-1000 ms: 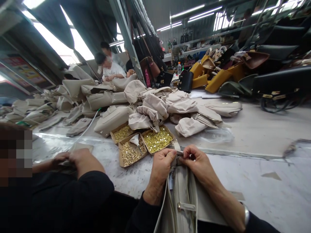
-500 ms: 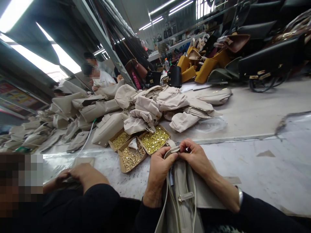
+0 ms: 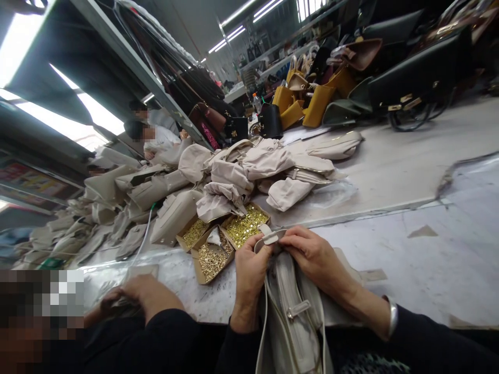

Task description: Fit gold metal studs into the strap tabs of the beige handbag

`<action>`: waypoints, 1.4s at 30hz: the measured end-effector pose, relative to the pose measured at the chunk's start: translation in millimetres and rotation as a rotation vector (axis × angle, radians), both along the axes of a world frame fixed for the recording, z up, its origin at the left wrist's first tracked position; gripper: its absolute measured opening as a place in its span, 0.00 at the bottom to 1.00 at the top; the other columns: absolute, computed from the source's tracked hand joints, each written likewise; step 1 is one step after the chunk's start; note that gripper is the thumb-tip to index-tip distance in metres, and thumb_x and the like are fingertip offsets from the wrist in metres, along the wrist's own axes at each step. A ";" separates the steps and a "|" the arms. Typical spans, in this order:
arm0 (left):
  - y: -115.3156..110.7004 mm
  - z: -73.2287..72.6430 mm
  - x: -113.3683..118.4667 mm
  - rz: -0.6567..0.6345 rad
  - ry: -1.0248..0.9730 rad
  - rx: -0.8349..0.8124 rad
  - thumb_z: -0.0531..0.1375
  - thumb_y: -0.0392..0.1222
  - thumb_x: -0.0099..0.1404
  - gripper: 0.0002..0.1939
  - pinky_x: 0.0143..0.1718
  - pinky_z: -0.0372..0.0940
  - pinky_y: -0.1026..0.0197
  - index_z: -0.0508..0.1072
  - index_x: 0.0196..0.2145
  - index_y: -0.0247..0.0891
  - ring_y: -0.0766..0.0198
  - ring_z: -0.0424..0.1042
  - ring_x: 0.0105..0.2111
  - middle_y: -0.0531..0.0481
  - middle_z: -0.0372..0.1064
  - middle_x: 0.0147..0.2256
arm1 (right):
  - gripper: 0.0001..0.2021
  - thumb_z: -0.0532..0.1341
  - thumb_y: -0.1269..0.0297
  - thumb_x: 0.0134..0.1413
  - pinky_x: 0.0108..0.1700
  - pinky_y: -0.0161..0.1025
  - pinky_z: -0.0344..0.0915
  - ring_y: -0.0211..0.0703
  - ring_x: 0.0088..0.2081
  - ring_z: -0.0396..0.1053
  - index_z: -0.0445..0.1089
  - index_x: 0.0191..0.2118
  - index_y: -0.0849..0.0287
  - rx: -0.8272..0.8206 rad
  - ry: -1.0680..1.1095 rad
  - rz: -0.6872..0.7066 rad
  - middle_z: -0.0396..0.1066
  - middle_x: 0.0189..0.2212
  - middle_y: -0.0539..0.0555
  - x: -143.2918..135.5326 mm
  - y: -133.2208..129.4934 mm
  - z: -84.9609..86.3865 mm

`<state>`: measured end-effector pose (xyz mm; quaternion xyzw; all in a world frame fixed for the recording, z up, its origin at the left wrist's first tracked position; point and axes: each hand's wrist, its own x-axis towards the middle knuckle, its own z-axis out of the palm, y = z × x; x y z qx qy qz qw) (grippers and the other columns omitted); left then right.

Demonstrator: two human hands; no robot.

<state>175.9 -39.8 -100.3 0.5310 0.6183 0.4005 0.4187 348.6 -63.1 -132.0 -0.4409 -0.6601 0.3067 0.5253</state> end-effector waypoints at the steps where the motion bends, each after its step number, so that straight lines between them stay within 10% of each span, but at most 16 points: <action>1: 0.0 1.2 0.4 0.002 0.002 -0.001 0.71 0.48 0.55 0.17 0.31 0.64 0.67 0.82 0.39 0.34 0.67 0.69 0.28 0.51 0.76 0.29 | 0.11 0.60 0.76 0.65 0.46 0.41 0.67 0.44 0.42 0.71 0.78 0.42 0.54 0.010 -0.043 -0.019 0.74 0.40 0.52 0.8 -2.6 -0.1; 29: -7.6 8.7 16.8 0.084 0.318 0.178 0.66 0.44 0.57 0.12 0.37 0.67 0.61 0.80 0.38 0.37 0.60 0.74 0.32 0.49 0.78 0.32 | 0.11 0.59 0.82 0.57 0.46 0.43 0.65 0.46 0.41 0.69 0.73 0.37 0.58 -0.013 -0.223 -0.036 0.70 0.38 0.53 1.6 0.2 9.7; 36: 0.7 2.9 5.5 0.023 0.056 -0.011 0.69 0.46 0.54 0.16 0.29 0.64 0.66 0.79 0.38 0.34 0.66 0.69 0.25 0.53 0.75 0.26 | 0.17 0.63 0.76 0.62 0.47 0.39 0.67 0.45 0.46 0.71 0.71 0.53 0.52 0.044 -0.231 -0.005 0.72 0.48 0.52 2.2 11.7 12.9; 42: -2.5 5.8 2.3 0.003 0.050 0.012 0.70 0.46 0.55 0.15 0.31 0.64 0.66 0.82 0.38 0.34 0.66 0.69 0.27 0.52 0.76 0.28 | 0.07 0.63 0.69 0.67 0.41 0.38 0.63 0.44 0.42 0.71 0.77 0.46 0.53 0.106 -0.363 -0.016 0.76 0.41 0.53 0.3 24.7 11.2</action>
